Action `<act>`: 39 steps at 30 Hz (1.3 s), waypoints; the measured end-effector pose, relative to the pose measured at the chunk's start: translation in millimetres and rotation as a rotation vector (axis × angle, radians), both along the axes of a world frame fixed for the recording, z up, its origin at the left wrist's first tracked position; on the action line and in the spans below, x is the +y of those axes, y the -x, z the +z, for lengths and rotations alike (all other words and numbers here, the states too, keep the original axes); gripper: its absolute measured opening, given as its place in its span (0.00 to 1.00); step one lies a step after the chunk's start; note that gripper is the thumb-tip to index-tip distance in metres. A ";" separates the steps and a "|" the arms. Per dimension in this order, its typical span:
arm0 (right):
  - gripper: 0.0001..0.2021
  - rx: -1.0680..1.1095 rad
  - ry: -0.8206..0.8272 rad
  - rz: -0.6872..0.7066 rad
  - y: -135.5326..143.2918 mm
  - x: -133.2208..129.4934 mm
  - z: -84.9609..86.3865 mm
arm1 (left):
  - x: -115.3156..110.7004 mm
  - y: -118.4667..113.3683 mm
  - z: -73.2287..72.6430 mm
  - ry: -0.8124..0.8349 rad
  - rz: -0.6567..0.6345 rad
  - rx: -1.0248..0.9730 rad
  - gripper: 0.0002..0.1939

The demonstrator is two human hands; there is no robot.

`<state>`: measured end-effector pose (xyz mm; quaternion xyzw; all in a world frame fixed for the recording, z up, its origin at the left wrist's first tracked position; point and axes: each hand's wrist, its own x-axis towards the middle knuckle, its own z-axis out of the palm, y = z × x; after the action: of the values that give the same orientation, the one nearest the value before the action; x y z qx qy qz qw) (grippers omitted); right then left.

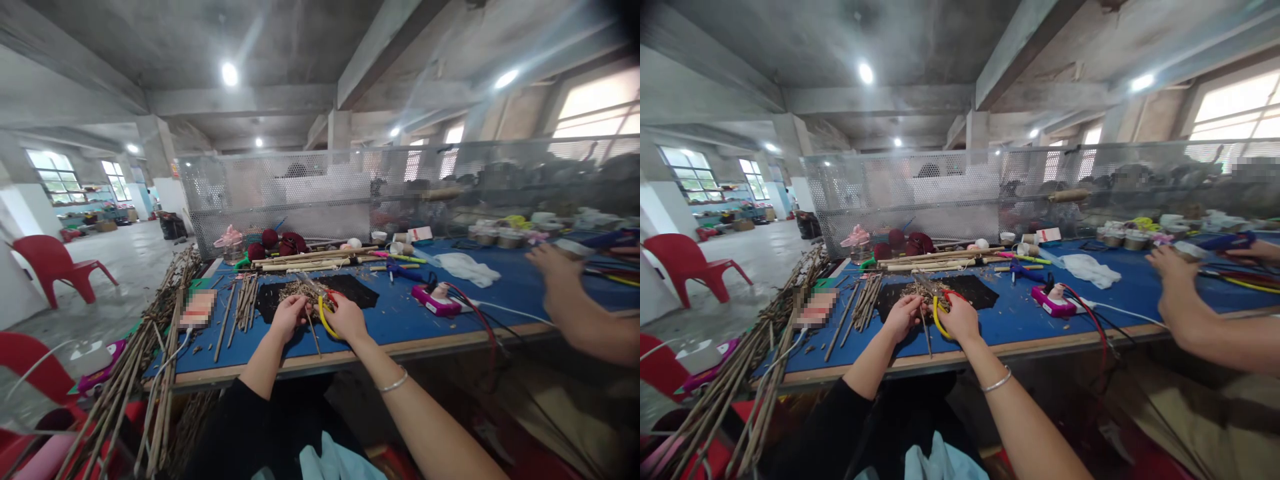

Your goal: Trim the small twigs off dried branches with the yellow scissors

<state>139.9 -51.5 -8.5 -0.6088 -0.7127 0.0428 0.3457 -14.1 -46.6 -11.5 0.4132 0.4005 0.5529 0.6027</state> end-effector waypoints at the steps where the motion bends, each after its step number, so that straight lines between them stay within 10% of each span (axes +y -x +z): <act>1: 0.21 -0.027 0.020 0.014 0.4 -0.2 0.8 | 0.2 -0.1 -0.3 -0.003 0.008 -0.003 0.17; 10: 0.25 -0.017 0.279 0.154 -7.9 10.3 22.1 | 2.0 -0.5 -2.3 -0.035 -0.033 0.027 0.22; 39: 0.28 -0.096 0.273 0.116 12.4 6.0 21.3 | 2.4 -1.2 -4.2 -0.067 -0.041 0.097 0.18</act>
<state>127.5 -45.5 12.8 -0.6092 -0.7501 0.1301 0.2223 -12.9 -44.2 -15.8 0.4675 0.4017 0.5328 0.5798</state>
